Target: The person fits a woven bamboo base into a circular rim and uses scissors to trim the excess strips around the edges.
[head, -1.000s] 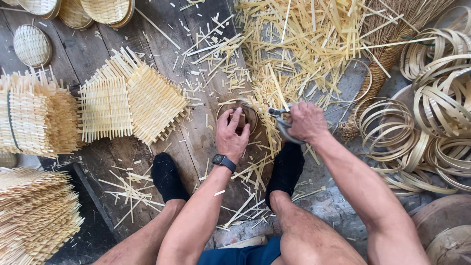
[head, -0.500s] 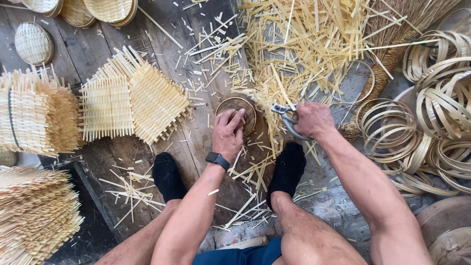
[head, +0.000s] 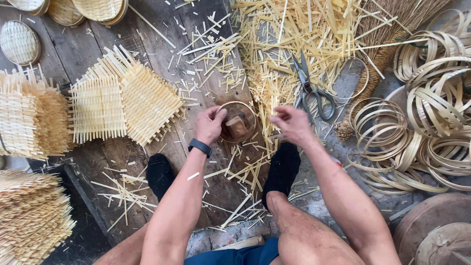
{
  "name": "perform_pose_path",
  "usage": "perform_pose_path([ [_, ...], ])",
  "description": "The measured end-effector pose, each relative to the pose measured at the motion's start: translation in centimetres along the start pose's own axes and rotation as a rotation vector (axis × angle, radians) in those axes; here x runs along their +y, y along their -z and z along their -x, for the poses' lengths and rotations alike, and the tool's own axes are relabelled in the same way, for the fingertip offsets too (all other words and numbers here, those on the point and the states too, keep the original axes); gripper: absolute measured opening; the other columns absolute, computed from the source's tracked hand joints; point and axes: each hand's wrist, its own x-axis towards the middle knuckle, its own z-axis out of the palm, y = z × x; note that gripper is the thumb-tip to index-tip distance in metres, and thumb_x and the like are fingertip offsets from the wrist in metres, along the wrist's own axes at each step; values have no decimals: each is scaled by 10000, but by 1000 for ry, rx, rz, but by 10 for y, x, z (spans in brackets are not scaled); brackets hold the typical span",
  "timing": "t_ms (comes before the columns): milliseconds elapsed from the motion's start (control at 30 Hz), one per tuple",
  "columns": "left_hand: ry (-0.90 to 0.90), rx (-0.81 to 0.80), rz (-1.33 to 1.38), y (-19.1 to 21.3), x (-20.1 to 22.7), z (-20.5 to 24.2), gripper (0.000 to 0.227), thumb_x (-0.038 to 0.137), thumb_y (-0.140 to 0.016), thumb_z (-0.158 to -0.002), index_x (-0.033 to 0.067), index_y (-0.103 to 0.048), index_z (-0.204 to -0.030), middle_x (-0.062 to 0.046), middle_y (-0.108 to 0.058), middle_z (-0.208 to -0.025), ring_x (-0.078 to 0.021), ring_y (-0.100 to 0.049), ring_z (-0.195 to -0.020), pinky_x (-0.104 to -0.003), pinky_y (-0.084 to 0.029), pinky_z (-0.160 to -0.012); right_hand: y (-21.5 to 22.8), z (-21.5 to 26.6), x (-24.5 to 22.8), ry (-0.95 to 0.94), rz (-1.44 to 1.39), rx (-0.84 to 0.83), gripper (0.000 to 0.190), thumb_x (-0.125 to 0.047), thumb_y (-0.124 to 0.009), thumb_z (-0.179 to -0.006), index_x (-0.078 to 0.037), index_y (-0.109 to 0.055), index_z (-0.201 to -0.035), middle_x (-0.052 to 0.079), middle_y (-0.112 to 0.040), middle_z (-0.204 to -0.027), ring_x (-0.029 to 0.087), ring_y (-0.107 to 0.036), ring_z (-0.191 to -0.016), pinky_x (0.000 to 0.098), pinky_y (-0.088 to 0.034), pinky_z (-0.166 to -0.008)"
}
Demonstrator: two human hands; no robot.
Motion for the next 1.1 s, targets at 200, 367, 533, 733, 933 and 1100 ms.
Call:
perform_pose_path([
  [200,-19,-177,502,-7,-13,15,348,253,-757,-930,18,-764,-1187,-28,-781,-1008,-79,-687,-875,-239,-566,-795,-24,-3,-32,26,-228,-127,239,-189,-753,-909,-66,-740,-1114,91,-784,-956,168,-736,-858,344,-602,-773],
  [367,-19,95,364,-24,-14,17,330,274,-778,-910,14,-790,-1112,-40,-793,-946,-90,-684,-814,-254,-566,-758,-25,-2,-34,-71,-438,-211,184,-139,-763,-891,24,-749,-978,117,-772,-839,159,-748,-705,328,-660,-662],
  [533,132,108,371,-20,-16,9,404,292,-794,-894,-39,-788,-1127,-88,-788,-991,-110,-668,-847,-264,-544,-772,-25,4,-42,-147,-458,-200,221,-176,-747,-910,20,-771,-1011,121,-751,-869,177,-707,-707,333,-630,-615],
  [733,514,-176,929,11,-26,40,342,183,-569,-1009,-53,-604,-1254,-177,-736,-1192,-270,-712,-1063,-398,-639,-862,-46,14,-24,-320,-872,-365,230,-133,-675,-957,74,-630,-1045,202,-718,-888,280,-749,-750,401,-670,-657],
  [933,488,-69,790,-16,-51,53,227,89,-571,-1004,-9,-667,-1185,-122,-743,-1054,-229,-723,-883,-409,-617,-781,-83,-1,1,-367,-786,-284,218,-132,-638,-977,64,-577,-1049,210,-730,-905,314,-761,-773,423,-660,-648],
  [1100,294,-46,433,-5,-47,44,201,103,-618,-988,9,-737,-1121,-115,-767,-974,-225,-724,-826,-426,-617,-786,-64,9,-18,-315,-551,-303,325,-215,-645,-967,78,-634,-1105,203,-755,-910,307,-778,-778,393,-656,-625],
])
